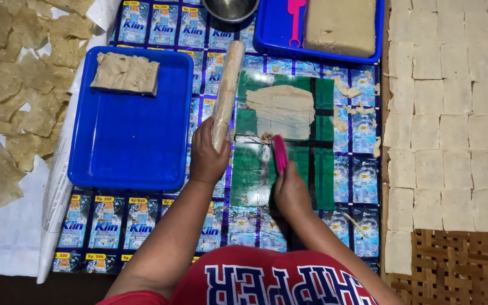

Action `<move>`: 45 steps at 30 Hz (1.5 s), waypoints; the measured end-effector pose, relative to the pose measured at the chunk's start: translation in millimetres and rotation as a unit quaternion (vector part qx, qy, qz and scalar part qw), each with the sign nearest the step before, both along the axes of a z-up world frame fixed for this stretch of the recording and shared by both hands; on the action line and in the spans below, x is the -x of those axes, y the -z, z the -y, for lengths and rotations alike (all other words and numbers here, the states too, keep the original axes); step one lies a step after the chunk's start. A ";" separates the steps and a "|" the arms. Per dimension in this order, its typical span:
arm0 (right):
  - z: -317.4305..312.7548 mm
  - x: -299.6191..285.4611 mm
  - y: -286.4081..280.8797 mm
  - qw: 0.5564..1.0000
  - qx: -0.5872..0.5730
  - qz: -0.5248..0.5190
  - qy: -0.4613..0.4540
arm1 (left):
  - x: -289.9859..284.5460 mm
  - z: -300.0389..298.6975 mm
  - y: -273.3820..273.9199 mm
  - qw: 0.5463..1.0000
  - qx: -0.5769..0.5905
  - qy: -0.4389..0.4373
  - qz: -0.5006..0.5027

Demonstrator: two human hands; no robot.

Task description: Rolling out pastry dough into thin sheets and cutting them into uniform square wrappers.

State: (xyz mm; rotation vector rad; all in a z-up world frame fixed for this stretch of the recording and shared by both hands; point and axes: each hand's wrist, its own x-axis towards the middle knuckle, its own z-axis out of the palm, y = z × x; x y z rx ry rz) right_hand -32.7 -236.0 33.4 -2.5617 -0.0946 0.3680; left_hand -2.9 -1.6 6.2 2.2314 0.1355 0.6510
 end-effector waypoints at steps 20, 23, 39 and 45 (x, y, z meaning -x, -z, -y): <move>8.3 -9.3 5.6 0.992 0.109 -0.045 0.037 | -0.6 0.2 -4.1 1.000 -0.006 -0.003 -0.012; -5.7 -13.6 12.1 0.992 0.101 -0.069 0.003 | -1.5 -0.4 -1.5 1.000 -0.006 -0.003 -0.006; -36.9 -9.9 0.3 0.990 0.116 -0.082 0.009 | -3.3 -5.1 4.8 1.000 -0.009 -0.004 0.015; -41.3 -20.8 -1.2 0.988 0.124 -0.092 0.012 | -3.5 -6.2 3.3 1.000 -0.004 0.004 0.017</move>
